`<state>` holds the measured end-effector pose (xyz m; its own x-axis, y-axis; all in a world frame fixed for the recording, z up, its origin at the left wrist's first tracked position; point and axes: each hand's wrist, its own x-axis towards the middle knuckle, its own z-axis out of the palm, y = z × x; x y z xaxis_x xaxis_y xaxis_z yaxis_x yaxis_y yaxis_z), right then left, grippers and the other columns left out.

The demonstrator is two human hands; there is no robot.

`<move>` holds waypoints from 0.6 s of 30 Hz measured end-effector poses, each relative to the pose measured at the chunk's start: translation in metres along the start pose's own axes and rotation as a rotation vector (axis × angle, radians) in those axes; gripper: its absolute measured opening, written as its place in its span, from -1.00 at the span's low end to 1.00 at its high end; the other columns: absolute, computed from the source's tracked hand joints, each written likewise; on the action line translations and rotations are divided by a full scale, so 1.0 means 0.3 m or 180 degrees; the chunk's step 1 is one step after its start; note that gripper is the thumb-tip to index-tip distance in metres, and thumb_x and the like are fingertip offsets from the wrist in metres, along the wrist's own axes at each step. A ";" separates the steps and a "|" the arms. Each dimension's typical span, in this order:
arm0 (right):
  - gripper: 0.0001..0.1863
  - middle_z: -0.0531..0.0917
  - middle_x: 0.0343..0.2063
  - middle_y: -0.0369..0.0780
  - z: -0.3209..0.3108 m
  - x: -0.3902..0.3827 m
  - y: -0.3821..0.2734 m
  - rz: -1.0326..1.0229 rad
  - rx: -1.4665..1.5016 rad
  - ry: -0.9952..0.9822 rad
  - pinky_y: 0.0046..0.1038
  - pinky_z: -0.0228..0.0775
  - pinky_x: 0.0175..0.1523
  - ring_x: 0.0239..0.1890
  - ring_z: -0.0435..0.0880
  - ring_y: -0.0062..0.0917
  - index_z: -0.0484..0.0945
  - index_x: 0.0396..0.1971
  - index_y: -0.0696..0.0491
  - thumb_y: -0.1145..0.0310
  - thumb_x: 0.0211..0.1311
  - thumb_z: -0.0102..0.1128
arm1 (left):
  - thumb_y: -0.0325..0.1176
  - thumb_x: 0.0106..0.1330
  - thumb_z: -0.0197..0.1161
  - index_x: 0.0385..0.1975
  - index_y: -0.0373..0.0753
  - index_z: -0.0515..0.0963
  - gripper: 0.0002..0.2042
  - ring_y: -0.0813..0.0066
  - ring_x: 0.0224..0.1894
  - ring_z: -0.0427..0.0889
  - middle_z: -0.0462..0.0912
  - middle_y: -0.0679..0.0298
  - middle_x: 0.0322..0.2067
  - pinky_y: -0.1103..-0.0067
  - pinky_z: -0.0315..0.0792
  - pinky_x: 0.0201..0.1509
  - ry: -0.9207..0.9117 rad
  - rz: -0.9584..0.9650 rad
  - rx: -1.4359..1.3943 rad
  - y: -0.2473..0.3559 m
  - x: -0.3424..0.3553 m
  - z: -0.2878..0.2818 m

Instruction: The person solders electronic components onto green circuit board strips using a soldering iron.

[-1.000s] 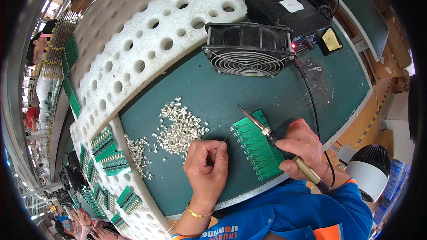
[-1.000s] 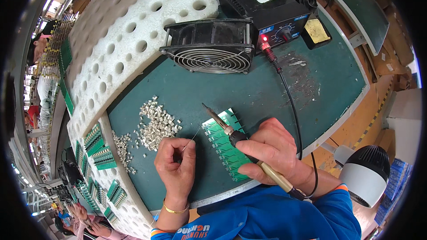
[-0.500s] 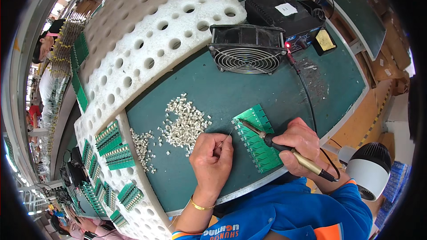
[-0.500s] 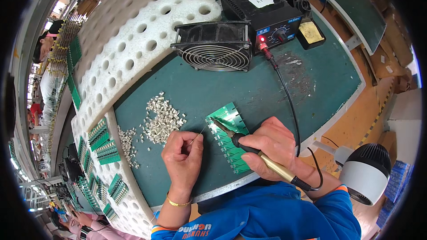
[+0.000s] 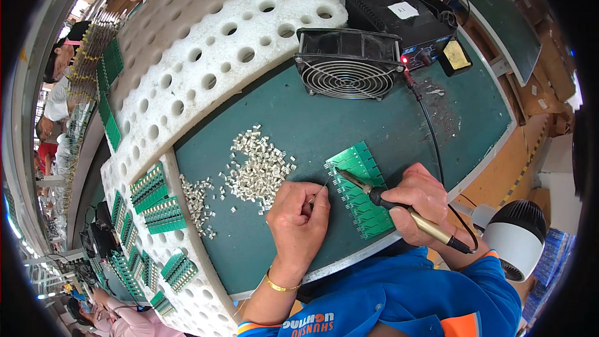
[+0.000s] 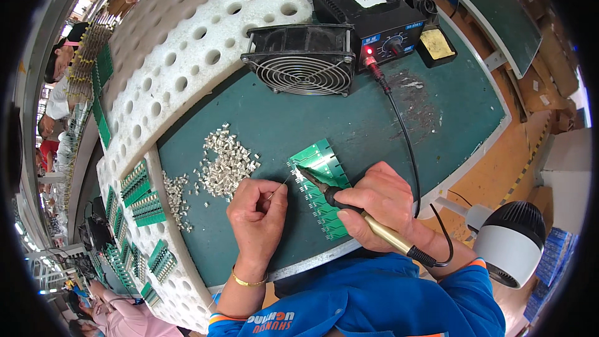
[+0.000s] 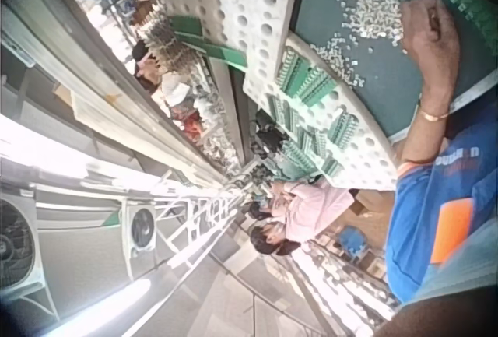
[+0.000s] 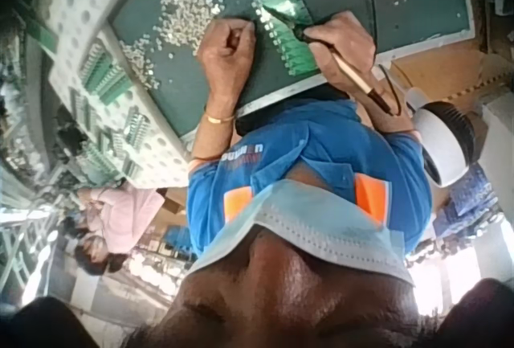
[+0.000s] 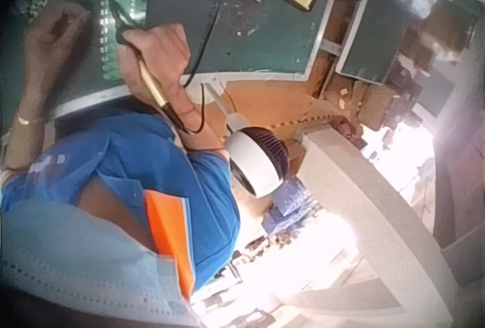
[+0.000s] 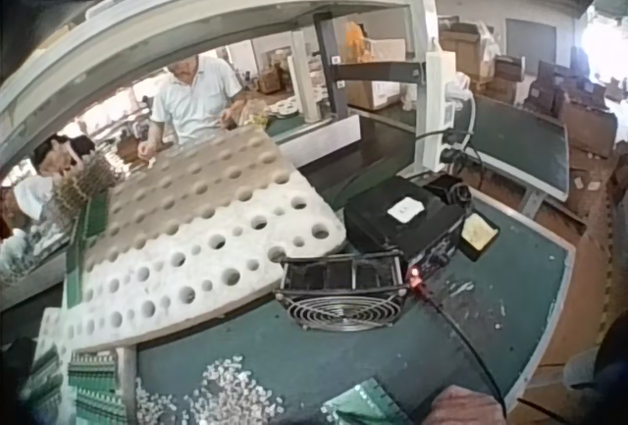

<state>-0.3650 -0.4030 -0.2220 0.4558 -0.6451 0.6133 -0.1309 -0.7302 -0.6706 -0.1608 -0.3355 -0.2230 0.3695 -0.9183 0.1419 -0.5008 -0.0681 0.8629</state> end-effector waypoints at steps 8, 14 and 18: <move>-0.85 0.60 -0.62 -0.23 0.004 0.003 -0.012 0.0009 -0.0062 -0.0056 -0.36 0.30 -0.39 -0.65 0.51 -0.38 0.62 -0.34 0.13 0.39 0.13 0.33 | -0.64 0.17 0.38 -0.49 -0.32 0.59 -0.90 0.77 -0.59 0.34 0.47 0.38 -0.53 0.73 0.20 -0.57 -0.0013 0.0104 0.0051 -0.002 -0.004 0.004; -0.86 0.60 -0.62 -0.23 0.008 0.003 -0.011 0.0016 -0.0115 -0.0005 -0.36 0.31 -0.39 -0.65 0.52 -0.38 0.61 -0.34 0.13 0.40 0.14 0.32 | -0.62 0.16 0.39 -0.49 -0.31 0.60 -0.90 0.76 -0.60 0.36 0.49 0.37 -0.54 0.72 0.21 -0.57 0.0025 0.0131 -0.0002 -0.011 -0.004 0.015; -0.84 0.60 -0.62 -0.22 0.010 0.004 -0.006 -0.0013 -0.0111 -0.0027 -0.36 0.32 -0.39 -0.64 0.53 -0.37 0.61 -0.34 0.13 0.36 0.17 0.32 | -0.62 0.16 0.39 -0.50 -0.30 0.60 -0.90 0.76 -0.60 0.35 0.48 0.37 -0.54 0.72 0.20 -0.58 0.0031 0.0156 0.0001 -0.016 -0.006 0.016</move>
<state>-0.3616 -0.4017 -0.2213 0.4637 -0.6401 0.6125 -0.1594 -0.7404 -0.6530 -0.1628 -0.3354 -0.2297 0.3520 -0.9168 0.1886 -0.5187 -0.0234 0.8546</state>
